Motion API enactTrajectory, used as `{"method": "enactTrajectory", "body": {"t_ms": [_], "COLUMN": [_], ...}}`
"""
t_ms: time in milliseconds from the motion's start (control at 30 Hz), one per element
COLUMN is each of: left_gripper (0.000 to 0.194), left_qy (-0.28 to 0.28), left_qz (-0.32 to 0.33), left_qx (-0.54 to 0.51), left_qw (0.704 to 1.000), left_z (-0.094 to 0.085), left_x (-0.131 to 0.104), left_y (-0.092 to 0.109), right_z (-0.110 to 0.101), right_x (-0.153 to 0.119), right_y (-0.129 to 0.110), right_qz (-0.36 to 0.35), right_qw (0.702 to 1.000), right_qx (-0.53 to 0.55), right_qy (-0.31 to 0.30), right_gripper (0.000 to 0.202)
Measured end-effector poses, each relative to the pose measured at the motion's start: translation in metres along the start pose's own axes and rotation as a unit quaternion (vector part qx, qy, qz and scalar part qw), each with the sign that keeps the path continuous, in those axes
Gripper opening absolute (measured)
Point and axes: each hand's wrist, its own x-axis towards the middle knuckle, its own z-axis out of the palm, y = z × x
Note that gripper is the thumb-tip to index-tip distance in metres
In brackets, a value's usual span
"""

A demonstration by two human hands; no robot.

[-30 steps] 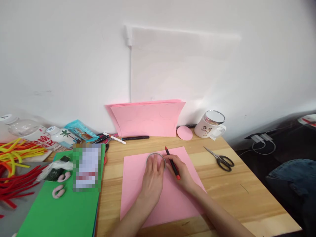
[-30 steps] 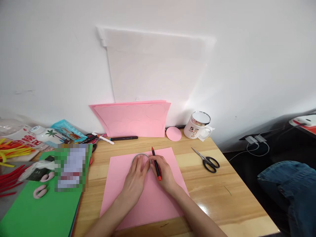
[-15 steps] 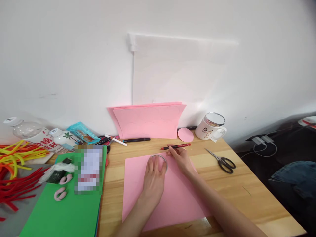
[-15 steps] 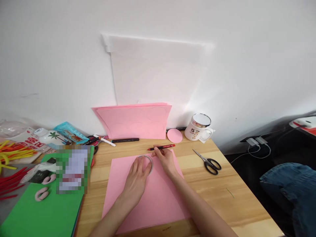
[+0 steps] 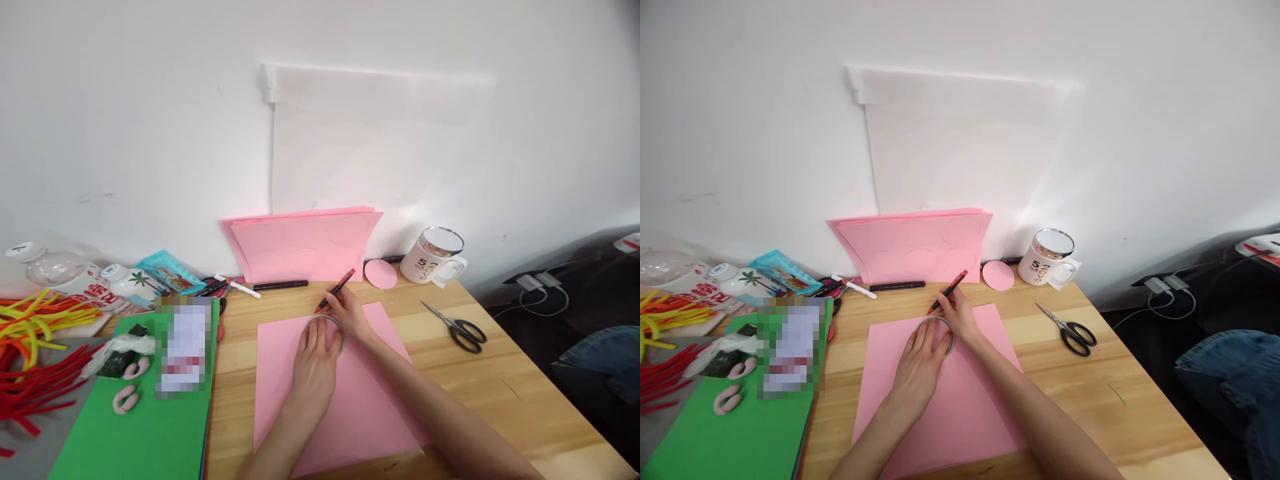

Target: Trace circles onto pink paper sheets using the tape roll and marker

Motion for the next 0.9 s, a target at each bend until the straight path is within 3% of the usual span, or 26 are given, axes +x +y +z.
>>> {"method": "enactTrajectory", "body": {"t_ms": [400, 900], "left_gripper": [0.042, 0.04], "left_qy": [-0.016, 0.013], "left_qz": [0.014, 0.018], "left_qx": [0.007, 0.021], "left_qw": [1.0, 1.0], "left_z": [-0.004, -0.004], "left_x": [-0.001, 0.0], "left_y": [-0.003, -0.003], "right_z": [0.004, 0.002], "right_x": [0.003, 0.009], "right_y": [0.006, 0.011], "right_qz": [-0.029, -0.04], "right_qw": [0.997, 0.99], "right_qx": [-0.069, -0.103], "right_qy": [-0.033, -0.083], "right_gripper": [0.038, 0.035]}}
